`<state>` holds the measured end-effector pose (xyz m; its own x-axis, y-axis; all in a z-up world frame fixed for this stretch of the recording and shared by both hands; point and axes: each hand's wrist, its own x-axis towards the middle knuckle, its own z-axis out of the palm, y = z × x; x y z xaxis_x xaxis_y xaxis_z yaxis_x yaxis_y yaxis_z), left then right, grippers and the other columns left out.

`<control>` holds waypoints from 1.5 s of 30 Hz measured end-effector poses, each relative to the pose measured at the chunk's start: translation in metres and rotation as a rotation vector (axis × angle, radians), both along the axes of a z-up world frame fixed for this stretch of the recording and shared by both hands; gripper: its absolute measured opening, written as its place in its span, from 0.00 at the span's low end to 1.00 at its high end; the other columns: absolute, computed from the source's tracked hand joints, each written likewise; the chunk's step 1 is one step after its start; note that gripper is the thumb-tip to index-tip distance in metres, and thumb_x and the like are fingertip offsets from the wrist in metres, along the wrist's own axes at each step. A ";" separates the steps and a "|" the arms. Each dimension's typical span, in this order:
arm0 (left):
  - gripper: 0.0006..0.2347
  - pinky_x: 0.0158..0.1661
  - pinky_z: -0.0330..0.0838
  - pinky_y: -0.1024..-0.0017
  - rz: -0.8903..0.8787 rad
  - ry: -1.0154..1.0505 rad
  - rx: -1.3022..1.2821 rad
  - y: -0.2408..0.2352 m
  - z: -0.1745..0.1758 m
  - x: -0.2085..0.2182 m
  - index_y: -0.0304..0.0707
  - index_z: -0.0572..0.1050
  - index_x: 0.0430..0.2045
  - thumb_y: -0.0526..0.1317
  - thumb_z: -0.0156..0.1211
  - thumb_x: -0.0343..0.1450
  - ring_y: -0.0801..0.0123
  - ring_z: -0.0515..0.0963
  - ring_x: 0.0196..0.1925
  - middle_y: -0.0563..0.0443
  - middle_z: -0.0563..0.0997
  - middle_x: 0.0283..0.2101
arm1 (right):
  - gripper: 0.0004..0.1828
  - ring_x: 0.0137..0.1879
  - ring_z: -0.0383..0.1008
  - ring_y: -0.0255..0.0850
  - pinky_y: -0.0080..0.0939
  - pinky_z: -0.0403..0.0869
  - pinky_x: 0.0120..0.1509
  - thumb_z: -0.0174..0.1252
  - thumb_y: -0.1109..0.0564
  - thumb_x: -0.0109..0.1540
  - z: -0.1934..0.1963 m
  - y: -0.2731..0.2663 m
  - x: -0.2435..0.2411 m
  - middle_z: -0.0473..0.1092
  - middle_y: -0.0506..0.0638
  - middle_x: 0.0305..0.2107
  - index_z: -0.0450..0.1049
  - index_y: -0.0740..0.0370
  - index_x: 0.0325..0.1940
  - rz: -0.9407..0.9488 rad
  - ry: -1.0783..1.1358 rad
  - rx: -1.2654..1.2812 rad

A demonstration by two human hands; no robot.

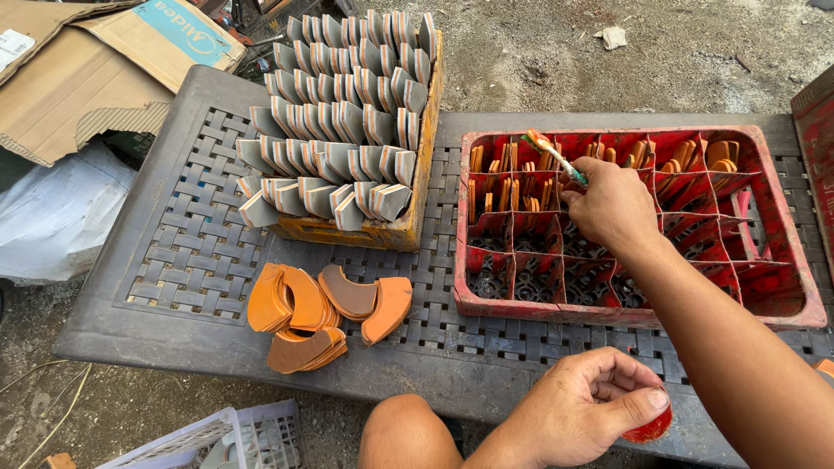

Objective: The person paints small curved wooden pieces with red paint using a toothbrush. They dip the brush into a small red container, apply paint to each piece, and place the finished pieces into a red crate with compartments.

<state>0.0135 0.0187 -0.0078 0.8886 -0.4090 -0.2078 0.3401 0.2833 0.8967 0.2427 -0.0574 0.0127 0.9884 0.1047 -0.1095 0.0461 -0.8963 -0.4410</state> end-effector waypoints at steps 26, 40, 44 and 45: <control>0.13 0.49 0.75 0.77 -0.025 0.035 0.025 0.008 0.021 -0.012 0.33 0.76 0.45 0.44 0.65 0.74 0.78 0.78 0.45 0.54 0.81 0.42 | 0.26 0.35 0.80 0.53 0.55 0.80 0.40 0.66 0.43 0.63 -0.091 -0.319 -0.121 0.77 0.64 0.32 0.78 0.69 0.53 -0.324 0.143 0.063; 0.13 0.45 0.77 0.77 -0.212 0.004 0.214 -0.008 0.009 -0.020 0.33 0.76 0.44 0.42 0.65 0.72 0.79 0.79 0.40 0.54 0.82 0.39 | 0.27 0.44 0.83 0.52 0.53 0.81 0.50 0.65 0.32 0.58 -0.036 -0.264 -0.203 0.79 0.54 0.35 0.80 0.47 0.54 -0.290 0.283 -0.551; 0.13 0.45 0.77 0.77 -0.224 -0.001 0.248 -0.013 0.008 -0.021 0.33 0.77 0.44 0.42 0.65 0.72 0.79 0.80 0.40 0.54 0.82 0.40 | 0.29 0.45 0.81 0.53 0.53 0.80 0.48 0.64 0.35 0.57 -0.028 -0.253 -0.209 0.77 0.54 0.40 0.77 0.47 0.58 -0.257 0.160 -0.522; 0.13 0.45 0.77 0.77 -0.224 -0.007 0.262 -0.015 0.008 -0.021 0.33 0.77 0.44 0.42 0.65 0.72 0.78 0.80 0.41 0.53 0.82 0.40 | 0.30 0.45 0.81 0.53 0.53 0.80 0.48 0.64 0.36 0.58 -0.028 -0.254 -0.208 0.77 0.54 0.41 0.76 0.48 0.60 -0.258 0.167 -0.516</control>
<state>-0.0074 0.0042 -0.0001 0.7844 -0.5278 -0.3258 0.3611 -0.0385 0.9317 0.0344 -0.3118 -0.0154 0.9398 -0.2446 -0.2387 -0.2343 -0.9695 0.0713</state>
